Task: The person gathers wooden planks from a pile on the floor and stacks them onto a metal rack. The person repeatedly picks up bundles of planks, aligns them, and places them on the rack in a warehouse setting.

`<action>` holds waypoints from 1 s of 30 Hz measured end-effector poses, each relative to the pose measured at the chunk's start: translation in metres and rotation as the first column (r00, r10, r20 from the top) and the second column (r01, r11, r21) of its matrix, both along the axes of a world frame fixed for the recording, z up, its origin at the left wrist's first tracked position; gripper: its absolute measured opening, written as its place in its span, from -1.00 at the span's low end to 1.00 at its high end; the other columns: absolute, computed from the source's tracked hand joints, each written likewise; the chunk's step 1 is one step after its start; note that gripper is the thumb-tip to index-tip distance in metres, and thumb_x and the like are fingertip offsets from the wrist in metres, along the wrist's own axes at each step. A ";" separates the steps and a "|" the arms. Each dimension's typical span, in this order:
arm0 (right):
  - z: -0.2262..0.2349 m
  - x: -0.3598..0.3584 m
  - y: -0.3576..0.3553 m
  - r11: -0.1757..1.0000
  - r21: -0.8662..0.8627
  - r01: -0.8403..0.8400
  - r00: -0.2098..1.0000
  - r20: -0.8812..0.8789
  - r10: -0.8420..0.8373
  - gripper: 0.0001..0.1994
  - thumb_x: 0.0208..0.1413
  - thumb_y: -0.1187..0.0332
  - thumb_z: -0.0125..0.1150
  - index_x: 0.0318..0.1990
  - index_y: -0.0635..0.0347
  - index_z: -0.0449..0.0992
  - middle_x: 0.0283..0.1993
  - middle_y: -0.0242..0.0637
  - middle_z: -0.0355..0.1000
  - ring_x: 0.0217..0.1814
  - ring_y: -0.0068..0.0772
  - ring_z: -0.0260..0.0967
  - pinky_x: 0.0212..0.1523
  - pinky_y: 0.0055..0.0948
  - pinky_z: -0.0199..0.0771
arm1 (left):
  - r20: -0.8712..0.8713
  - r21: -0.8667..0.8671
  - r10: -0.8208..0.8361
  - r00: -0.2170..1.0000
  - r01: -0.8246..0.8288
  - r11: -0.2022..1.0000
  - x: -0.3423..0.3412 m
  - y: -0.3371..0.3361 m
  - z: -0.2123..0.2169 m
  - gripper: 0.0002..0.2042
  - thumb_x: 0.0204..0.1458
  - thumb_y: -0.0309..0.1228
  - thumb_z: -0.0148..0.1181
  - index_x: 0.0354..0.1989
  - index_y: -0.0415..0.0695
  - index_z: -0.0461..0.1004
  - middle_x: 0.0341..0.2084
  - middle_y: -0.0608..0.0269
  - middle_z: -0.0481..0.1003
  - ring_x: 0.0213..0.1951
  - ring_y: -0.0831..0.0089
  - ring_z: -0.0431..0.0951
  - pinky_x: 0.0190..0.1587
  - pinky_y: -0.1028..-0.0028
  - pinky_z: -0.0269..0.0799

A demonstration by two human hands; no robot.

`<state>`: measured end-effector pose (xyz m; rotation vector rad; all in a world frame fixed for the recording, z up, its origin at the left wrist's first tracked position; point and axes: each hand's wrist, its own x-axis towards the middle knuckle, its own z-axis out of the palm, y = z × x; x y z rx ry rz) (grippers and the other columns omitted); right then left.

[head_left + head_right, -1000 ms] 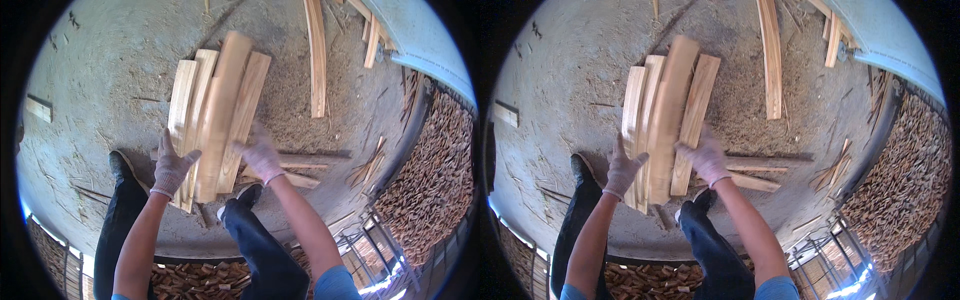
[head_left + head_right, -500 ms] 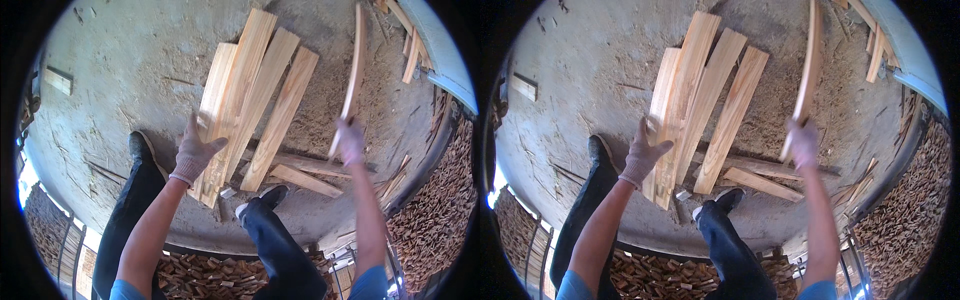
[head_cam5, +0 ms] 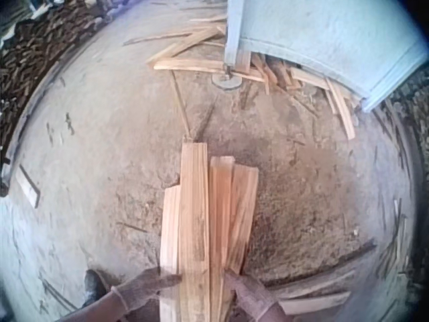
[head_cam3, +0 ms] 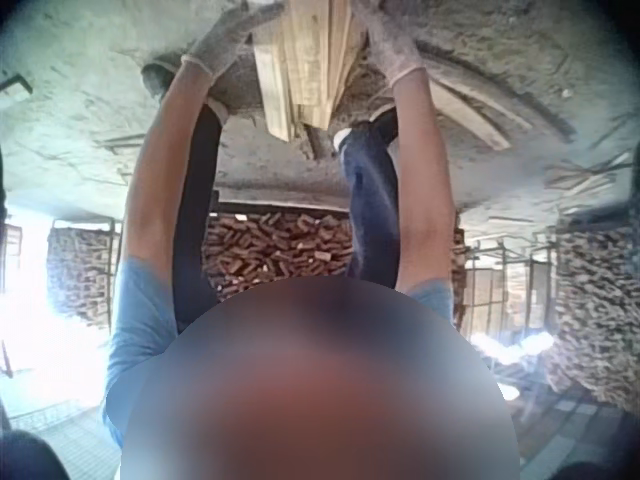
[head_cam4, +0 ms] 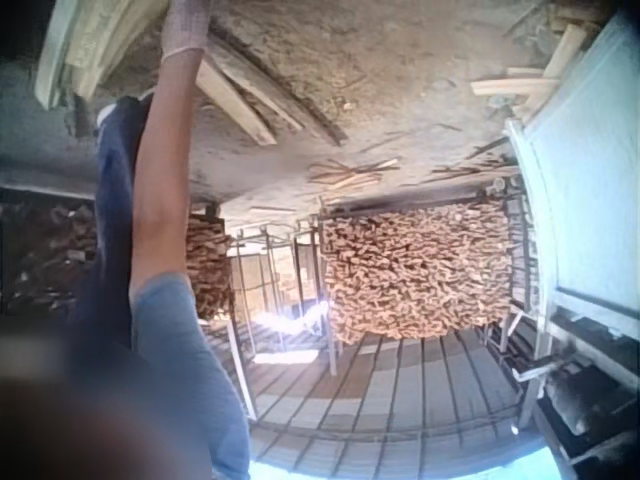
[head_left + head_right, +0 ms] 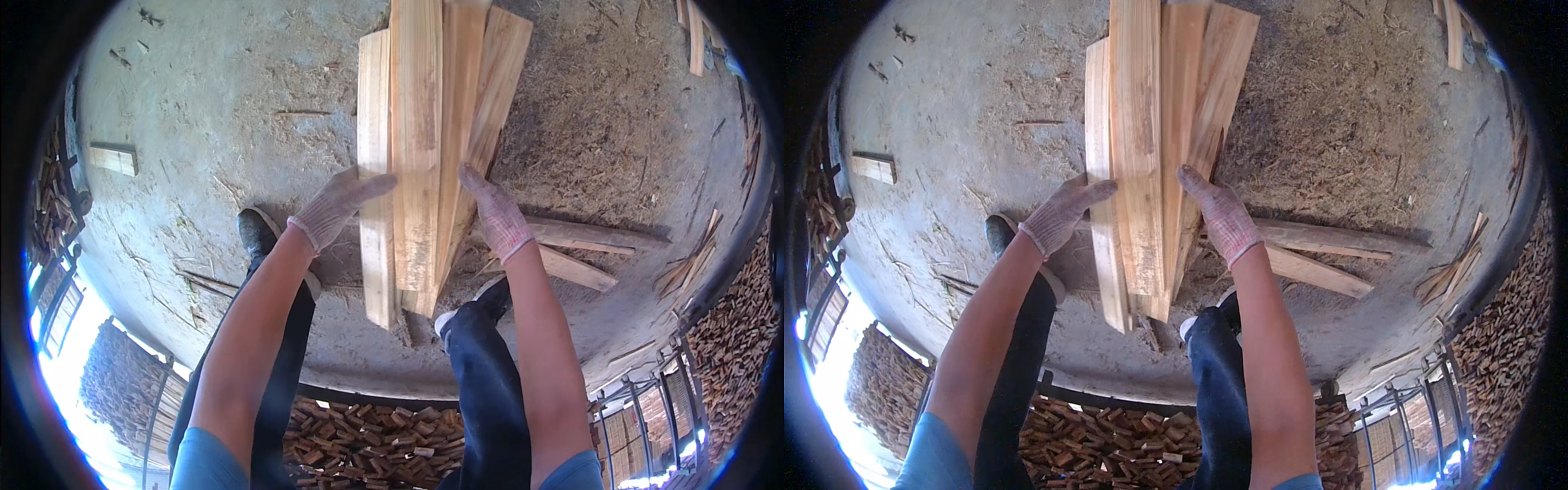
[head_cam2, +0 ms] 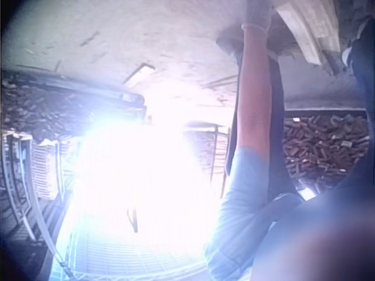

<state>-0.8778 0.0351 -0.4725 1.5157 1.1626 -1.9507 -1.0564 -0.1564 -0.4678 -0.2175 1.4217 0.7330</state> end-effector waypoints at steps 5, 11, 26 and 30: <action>0.040 -0.028 -0.027 0.964 -0.178 0.196 0.981 0.021 -0.195 0.10 -0.10 -0.34 0.42 0.41 0.36 0.22 0.54 -0.04 0.07 0.54 -0.15 0.01 0.53 -0.24 -0.13 | -0.005 0.029 0.081 0.997 -0.081 0.996 0.021 -0.042 -0.031 -0.15 0.03 0.09 0.34 0.33 -0.31 0.25 0.10 0.05 0.48 0.20 0.28 0.43 0.26 0.28 0.34; 0.103 -0.033 -0.045 0.989 -0.089 -0.121 0.990 -0.090 0.113 -0.32 0.11 0.04 0.40 0.25 0.37 0.45 0.19 -0.05 0.51 0.30 -0.30 0.37 0.40 -0.36 0.20 | 0.082 0.289 0.376 0.923 -0.383 0.877 0.041 -0.046 0.079 -0.16 -0.01 0.19 0.31 0.26 -0.28 0.36 0.10 0.11 0.49 0.14 0.34 0.47 0.23 0.35 0.35; 0.442 -0.161 -0.136 0.671 -0.002 -0.742 0.653 -0.231 0.721 -0.38 0.05 0.30 0.45 0.24 0.37 0.40 0.12 -0.14 0.51 0.13 -0.32 0.46 0.16 -0.36 0.45 | 0.304 0.347 0.907 0.291 -0.921 0.179 0.089 -0.154 0.377 -0.04 -0.01 -0.02 0.44 0.46 -0.25 0.04 0.27 0.09 0.35 0.25 0.37 0.39 0.32 0.31 0.31; 0.536 -0.183 -0.222 0.526 -0.005 -0.850 0.494 -0.351 0.795 -0.32 0.02 0.42 0.42 0.31 0.38 0.29 0.14 -0.18 0.48 0.08 -0.35 0.47 0.13 -0.40 0.49 | 0.400 0.481 0.911 0.104 -0.870 -0.112 0.094 -0.221 0.474 0.04 -0.09 0.01 0.49 0.47 -0.17 -0.02 0.28 0.13 0.32 0.24 0.36 0.38 0.22 0.27 0.41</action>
